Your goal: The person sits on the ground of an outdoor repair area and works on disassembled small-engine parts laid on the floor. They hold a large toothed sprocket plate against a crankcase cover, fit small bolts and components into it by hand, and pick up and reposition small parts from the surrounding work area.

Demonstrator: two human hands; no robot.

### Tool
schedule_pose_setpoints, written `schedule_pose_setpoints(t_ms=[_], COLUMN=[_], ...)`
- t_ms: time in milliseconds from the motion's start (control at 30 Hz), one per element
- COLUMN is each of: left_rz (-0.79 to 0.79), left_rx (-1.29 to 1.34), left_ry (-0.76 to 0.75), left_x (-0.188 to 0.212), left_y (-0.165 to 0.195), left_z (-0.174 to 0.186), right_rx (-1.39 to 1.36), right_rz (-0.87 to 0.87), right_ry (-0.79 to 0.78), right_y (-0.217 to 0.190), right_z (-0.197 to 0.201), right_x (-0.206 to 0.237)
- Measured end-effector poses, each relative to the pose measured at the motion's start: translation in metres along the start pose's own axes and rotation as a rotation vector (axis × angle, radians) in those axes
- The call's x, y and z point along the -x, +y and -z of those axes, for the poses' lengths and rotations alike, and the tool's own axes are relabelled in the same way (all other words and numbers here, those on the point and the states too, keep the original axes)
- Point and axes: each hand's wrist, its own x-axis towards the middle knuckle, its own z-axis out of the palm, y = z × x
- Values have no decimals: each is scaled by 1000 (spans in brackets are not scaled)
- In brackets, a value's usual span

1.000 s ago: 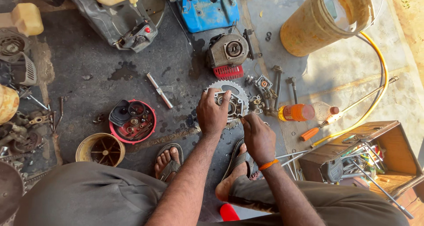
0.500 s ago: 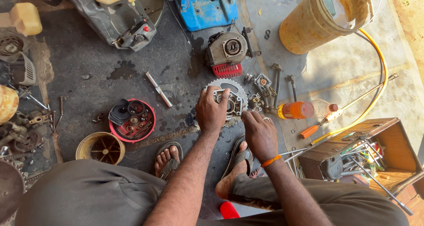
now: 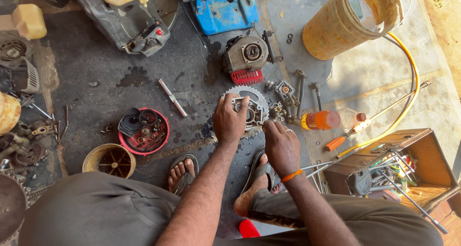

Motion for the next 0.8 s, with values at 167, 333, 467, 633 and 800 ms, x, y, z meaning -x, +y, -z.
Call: schedule_pose_setpoints(t_ms=[167,333,467,633,800], left_rz=[-2,-27,-17,-15,59], left_rx=[9,-10,-13,-10,34], left_ry=[3,21,9,20,-44], left_x=[1,0,0,-1,-1], left_y=[1,0,-3,-6,-6], left_z=[2,-2,-4,-6,-7], right_rx=[-3,22,-6,-24,-73], right_rz=[-20,-58,-31,-77,-187], right_ry=[15,-24,-5,71,-50], right_y=[-1,0,-4,-11,-25], right_z=[2,1,3,0,-5], right_x=[-2,-2,1,0,7])
